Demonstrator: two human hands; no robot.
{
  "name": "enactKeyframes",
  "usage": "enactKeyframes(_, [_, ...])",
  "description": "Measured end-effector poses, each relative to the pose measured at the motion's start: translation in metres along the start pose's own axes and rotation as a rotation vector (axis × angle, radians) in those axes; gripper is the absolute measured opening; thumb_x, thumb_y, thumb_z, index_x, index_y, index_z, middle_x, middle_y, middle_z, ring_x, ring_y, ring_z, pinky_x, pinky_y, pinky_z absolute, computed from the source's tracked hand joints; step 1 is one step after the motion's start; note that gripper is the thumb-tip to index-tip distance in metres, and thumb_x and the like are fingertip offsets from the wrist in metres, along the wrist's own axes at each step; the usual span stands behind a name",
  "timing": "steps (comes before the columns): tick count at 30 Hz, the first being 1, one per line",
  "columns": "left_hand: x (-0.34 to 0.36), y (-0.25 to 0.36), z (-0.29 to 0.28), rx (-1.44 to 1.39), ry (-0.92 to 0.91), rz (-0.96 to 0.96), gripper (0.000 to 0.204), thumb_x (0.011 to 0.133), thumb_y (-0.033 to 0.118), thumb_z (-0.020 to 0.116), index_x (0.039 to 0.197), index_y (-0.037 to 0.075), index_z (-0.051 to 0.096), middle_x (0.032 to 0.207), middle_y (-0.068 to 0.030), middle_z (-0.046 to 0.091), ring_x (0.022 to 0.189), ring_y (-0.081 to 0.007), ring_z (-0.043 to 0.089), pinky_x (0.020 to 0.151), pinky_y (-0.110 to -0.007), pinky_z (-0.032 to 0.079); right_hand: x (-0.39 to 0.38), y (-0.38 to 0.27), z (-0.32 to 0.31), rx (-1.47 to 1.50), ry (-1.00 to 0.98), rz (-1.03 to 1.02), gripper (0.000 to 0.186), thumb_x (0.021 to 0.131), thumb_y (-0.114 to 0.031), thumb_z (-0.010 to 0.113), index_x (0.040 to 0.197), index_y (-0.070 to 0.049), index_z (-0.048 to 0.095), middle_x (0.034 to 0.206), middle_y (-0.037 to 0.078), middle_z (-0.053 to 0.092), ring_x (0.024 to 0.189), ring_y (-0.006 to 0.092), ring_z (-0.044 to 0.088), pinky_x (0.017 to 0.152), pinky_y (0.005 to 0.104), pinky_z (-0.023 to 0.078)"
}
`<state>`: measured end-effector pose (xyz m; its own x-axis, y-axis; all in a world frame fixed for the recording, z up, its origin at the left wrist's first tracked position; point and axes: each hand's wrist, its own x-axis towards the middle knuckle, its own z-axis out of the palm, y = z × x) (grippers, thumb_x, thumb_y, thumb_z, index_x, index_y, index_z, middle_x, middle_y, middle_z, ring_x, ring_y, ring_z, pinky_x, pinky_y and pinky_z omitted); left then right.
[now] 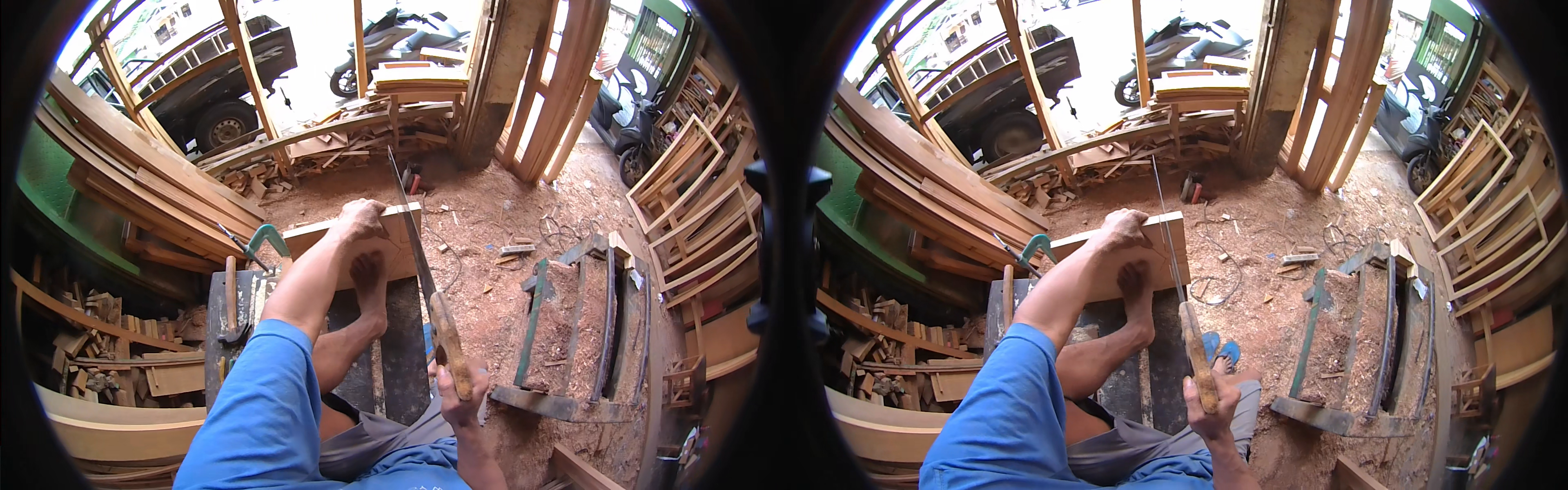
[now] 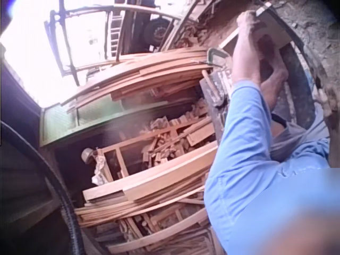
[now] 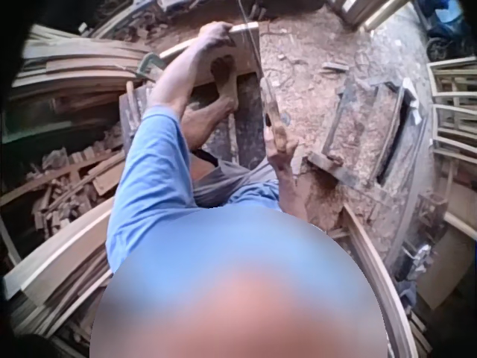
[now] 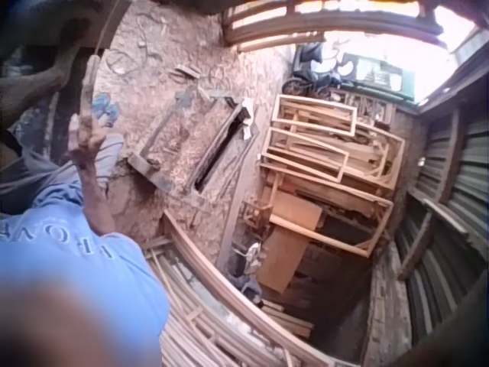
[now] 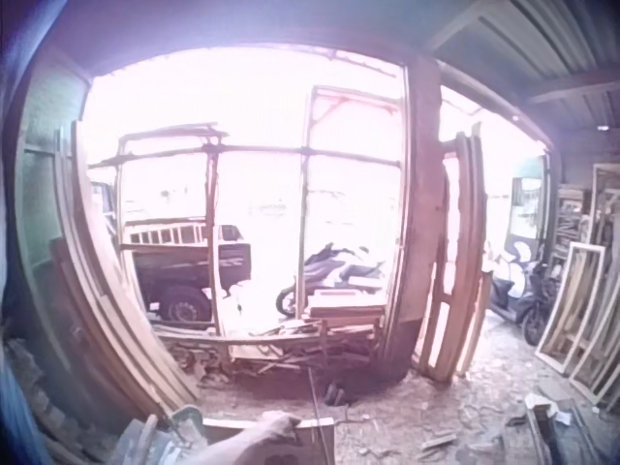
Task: The person uses a circular saw to cut a marked piece of wood, then switches to a hand saw to finish the cut. The person handles the wood and saws throughout the task.
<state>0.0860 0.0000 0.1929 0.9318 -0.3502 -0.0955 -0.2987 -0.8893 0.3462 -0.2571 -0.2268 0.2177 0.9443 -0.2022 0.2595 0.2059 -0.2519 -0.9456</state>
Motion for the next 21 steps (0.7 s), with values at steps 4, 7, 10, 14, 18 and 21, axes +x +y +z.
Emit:
enactKeyframes(4, [0.0, 0.003, -0.004, 0.006, 0.003, 0.005, 0.05, 0.058, 0.041, 0.087, 0.097, 0.013, 0.073, 0.097, -0.014, 0.074, 0.099, -0.0334, 0.069, 0.088, -0.044, 0.053, -0.002, -0.002, 0.006, 0.033, -0.021, 0.088, 0.016, 0.086, -0.01, 0.069, 0.075, -0.002, 0.06, 0.057, 0.007, 0.058, 0.049, 0.0181, 0.057, 0.05, 0.0335, 0.045])
enactKeyframes(7, [-0.002, 0.009, -0.01, 0.032, -0.032, -0.023, 0.049, 0.059, 0.037, 0.087, 0.101, 0.015, 0.074, 0.101, -0.0129, 0.074, 0.102, -0.0323, 0.069, 0.09, -0.044, 0.053, -0.002, -0.007, 0.009, -0.031, -0.005, 0.047, 0.017, 0.085, -0.01, 0.069, 0.074, -0.002, 0.059, 0.057, 0.008, 0.057, 0.048, 0.019, 0.057, 0.049, 0.0337, 0.045])
enactKeyframes(10, [-0.001, 0.012, -0.014, 0.026, -0.086, -0.07, 0.052, 0.06, 0.03, 0.087, 0.109, 0.02, 0.075, 0.108, -0.011, 0.074, 0.106, -0.0305, 0.068, 0.092, -0.042, 0.053, 0.0, -0.01, 0.012, -0.029, -0.015, 0.064, 0.017, 0.085, -0.01, 0.069, 0.074, -0.002, 0.059, 0.056, 0.009, 0.056, 0.048, 0.0205, 0.057, 0.049, 0.0341, 0.045])
enactKeyframes(14, [0.003, 0.009, -0.013, 0.016, -0.078, -0.066, 0.05, 0.06, 0.033, 0.088, 0.106, 0.019, 0.075, 0.106, -0.0116, 0.074, 0.106, -0.0309, 0.068, 0.092, -0.042, 0.053, 0.006, -0.013, 0.015, -0.032, -0.02, 0.065, 0.016, 0.084, -0.009, 0.068, 0.074, -0.002, 0.059, 0.056, 0.009, 0.055, 0.047, 0.0211, 0.056, 0.049, 0.0345, 0.044])
enactKeyframes(18, [0.008, 0.002, -0.009, -0.015, -0.078, -0.085, 0.045, 0.059, 0.035, 0.088, 0.096, 0.013, 0.073, 0.102, -0.0149, 0.073, 0.105, -0.0338, 0.068, 0.09, -0.044, 0.054, 0.009, -0.02, 0.016, -0.063, -0.028, 0.01, 0.016, 0.085, -0.009, 0.067, 0.073, -0.002, 0.058, 0.055, 0.009, 0.055, 0.046, 0.0203, 0.056, 0.048, 0.035, 0.044])
enactKeyframes(21, [0.012, -0.001, -0.008, 0.005, -0.087, -0.097, 0.045, 0.059, 0.035, 0.088, 0.095, 0.012, 0.072, 0.102, -0.0149, 0.073, 0.104, -0.0336, 0.068, 0.09, -0.045, 0.054, 0.004, -0.026, 0.012, -0.061, -0.037, 0.058, 0.017, 0.085, -0.01, 0.067, 0.073, -0.001, 0.059, 0.055, 0.009, 0.056, 0.046, 0.0204, 0.057, 0.048, 0.0353, 0.044])
